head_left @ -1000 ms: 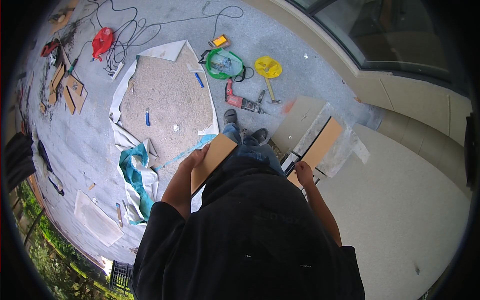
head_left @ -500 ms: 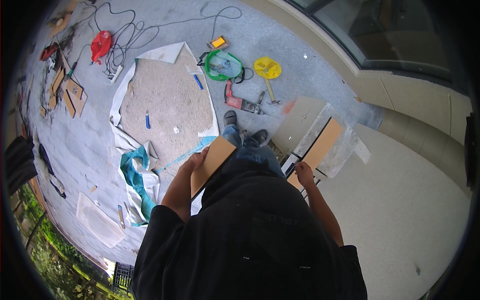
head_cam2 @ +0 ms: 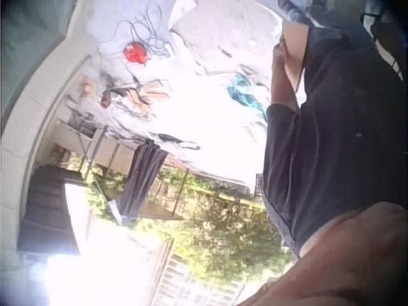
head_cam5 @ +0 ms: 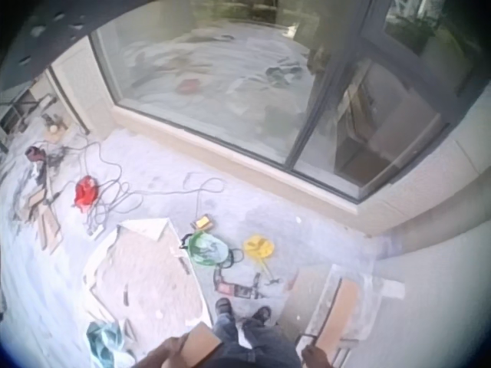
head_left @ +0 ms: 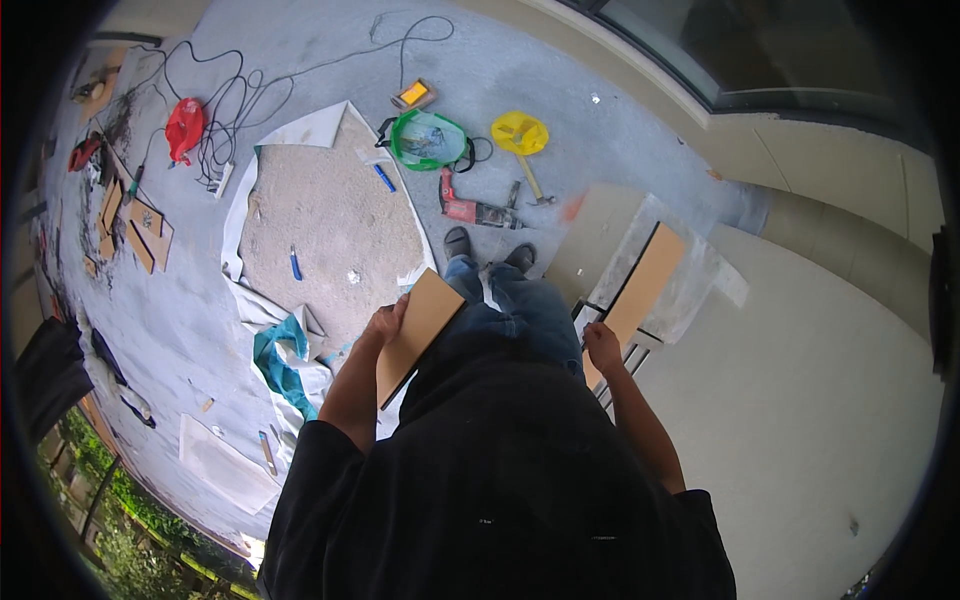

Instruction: The person measures a gap in a stone structure using a tape measure and a ruler, then handles a piece of composite wood tile, applies a small clip to it, and places the tile into the measured space.

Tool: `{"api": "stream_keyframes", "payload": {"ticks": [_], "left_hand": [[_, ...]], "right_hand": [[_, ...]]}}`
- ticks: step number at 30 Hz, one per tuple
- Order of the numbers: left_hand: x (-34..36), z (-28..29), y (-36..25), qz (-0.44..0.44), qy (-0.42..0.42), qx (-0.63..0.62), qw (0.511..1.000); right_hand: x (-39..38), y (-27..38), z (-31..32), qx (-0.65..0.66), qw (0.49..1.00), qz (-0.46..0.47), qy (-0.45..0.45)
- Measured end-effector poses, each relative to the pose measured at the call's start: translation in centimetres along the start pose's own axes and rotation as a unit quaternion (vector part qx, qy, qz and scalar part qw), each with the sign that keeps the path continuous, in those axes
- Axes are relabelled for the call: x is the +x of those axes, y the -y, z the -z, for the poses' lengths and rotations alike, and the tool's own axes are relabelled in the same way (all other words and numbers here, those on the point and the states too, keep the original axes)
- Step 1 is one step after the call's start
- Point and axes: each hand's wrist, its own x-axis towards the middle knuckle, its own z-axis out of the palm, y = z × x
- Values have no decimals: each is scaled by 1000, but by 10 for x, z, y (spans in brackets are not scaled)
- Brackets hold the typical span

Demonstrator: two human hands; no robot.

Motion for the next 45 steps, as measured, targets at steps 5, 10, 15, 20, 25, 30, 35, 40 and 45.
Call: {"api": "stream_keyframes", "payload": {"ticks": [5, 10, 15, 20, 25, 30, 35, 40, 45], "left_hand": [[-1, -14, -9, 24, -73, -84, 993], [-5, -36, -24, 76, -96, -248, 961], [-12, -32, -86, 70, -96, -266, 957], [6, -12, -146, 24, 13, -400, 916], [1, 21, -288, -66, -51, -302, 950], [0, 71, -416, -176, -50, -79, 980], [52, 102, -574, -250, -81, 186, 947], [154, 85, -748, -314, -84, 325, 888], [160, 43, -895, -400, 117, 486, 768]], "right_hand": [[28, -30, -6, -10, 999, 46, 10], [77, -19, 28, -55, 993, 104, -14], [119, -22, 66, -8, 992, 115, -42], [133, -20, 115, 29, 997, 74, 18], [170, -56, 159, -3, 996, 69, -56], [213, -78, 172, 30, 985, 24, -166], [205, 40, 194, 286, 955, -1, -76], [199, 186, 206, 525, 851, 23, -26], [225, 326, 243, 696, 710, 27, -105]]}}
